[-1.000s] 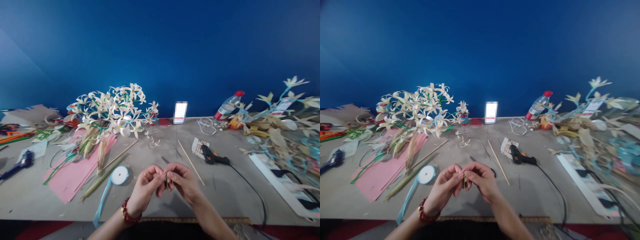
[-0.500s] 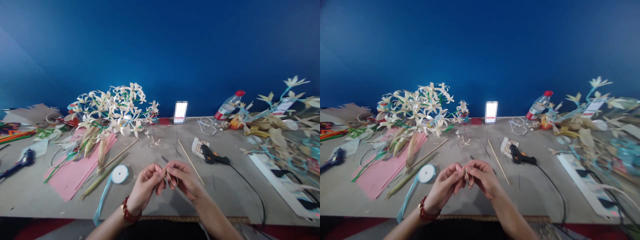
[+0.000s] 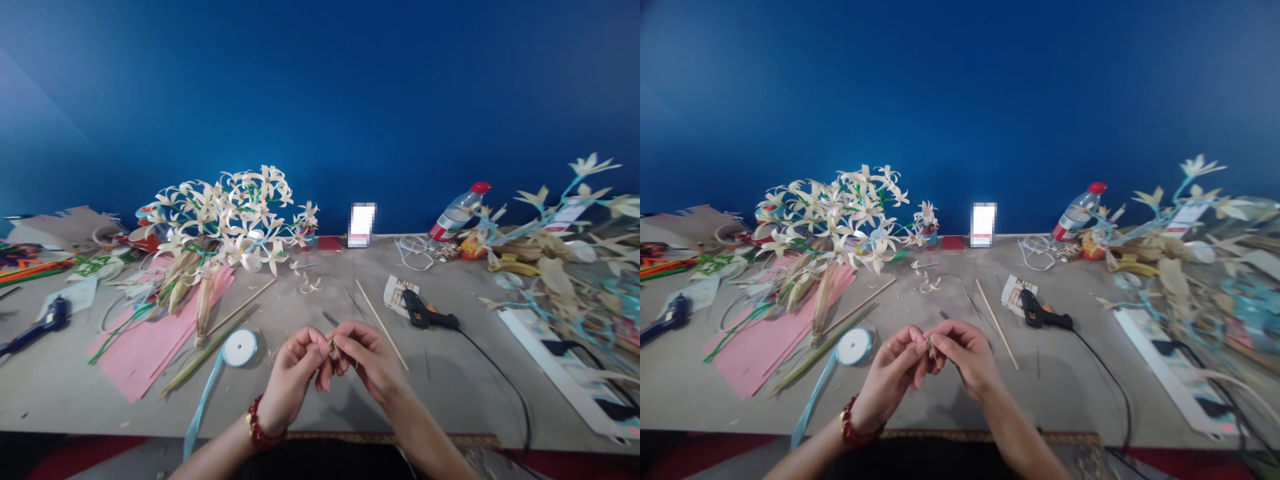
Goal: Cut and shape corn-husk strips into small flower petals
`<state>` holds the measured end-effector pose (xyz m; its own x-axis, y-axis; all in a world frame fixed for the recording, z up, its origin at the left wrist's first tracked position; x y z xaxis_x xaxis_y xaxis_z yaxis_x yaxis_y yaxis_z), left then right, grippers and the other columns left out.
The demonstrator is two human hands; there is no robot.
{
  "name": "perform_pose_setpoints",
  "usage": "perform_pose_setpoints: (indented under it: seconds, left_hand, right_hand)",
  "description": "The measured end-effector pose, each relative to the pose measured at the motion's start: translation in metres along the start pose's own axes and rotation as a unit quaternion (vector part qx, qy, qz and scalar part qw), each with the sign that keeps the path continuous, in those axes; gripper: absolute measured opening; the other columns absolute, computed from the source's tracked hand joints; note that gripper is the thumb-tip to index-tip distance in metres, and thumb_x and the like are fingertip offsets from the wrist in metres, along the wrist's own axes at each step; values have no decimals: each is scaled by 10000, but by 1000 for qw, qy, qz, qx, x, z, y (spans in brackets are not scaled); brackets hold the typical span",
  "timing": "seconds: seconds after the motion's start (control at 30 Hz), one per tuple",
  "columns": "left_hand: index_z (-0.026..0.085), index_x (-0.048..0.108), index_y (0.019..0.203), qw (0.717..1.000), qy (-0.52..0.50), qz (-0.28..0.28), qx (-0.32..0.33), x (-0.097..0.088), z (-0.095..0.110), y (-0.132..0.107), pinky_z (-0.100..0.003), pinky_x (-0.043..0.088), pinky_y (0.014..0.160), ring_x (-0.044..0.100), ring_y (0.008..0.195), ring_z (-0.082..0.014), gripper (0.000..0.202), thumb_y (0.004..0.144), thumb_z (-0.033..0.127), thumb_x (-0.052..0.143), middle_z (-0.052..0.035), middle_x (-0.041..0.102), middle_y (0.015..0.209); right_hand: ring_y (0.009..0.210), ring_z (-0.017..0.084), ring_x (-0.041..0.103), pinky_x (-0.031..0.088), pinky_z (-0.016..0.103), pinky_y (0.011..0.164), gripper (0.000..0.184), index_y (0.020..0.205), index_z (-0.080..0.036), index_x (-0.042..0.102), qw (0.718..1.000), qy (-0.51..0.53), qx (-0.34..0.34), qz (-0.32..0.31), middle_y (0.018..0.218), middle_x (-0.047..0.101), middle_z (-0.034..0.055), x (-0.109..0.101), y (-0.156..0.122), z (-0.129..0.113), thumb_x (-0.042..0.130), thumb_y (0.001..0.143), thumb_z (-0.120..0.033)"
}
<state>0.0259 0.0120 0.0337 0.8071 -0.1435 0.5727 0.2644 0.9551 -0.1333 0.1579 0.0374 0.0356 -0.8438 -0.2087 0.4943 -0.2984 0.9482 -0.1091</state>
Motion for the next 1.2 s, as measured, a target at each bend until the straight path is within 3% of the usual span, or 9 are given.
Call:
perform_pose_setpoints:
  seconds: [0.67, 0.87, 1.2]
  left_hand:
    - [159, 557, 824, 1000, 0, 11, 4, 4, 0, -2, -197, 368, 535, 497, 486, -80, 216, 873, 341, 662, 23, 605, 551]
    - [159, 564, 822, 1000, -17, -5, 0, 1, -2, -2, -234, 422, 630, 573, 585, -130, 214, 870, 340, 667, 37, 557, 470]
    - [153, 548, 814, 998, -42, -31, -47, -1, -3, 2, -221, 415, 584, 574, 517, -119, 294, 803, 376, 740, 21, 596, 471]
  right_hand:
    - [486, 99, 488, 430, 223, 481, 154, 747, -179, 720, 995, -50, -81, 23, 568, 589, -15, 0, -5, 12, 740, 799, -323]
    - [464, 97, 488, 424, 226, 473, 218, 732, -172, 690, 997, -44, -61, 4, 541, 579, -25, 0, -6, 10, 772, 766, -371]
    - [380, 110, 549, 357, 200, 406, 259, 724, -171, 623, 998, -40, -36, -16, 448, 594, -32, -2, -4, 13, 770, 769, -380]
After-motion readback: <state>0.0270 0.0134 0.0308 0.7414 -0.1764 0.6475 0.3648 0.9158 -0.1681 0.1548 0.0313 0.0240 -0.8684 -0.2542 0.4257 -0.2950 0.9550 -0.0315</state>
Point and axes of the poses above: each hand's wrist, its own y-axis towards the middle knuckle, its own x-axis out of the palm, z = x × y, the point moved 2 cm from there along y, towards the middle knuckle
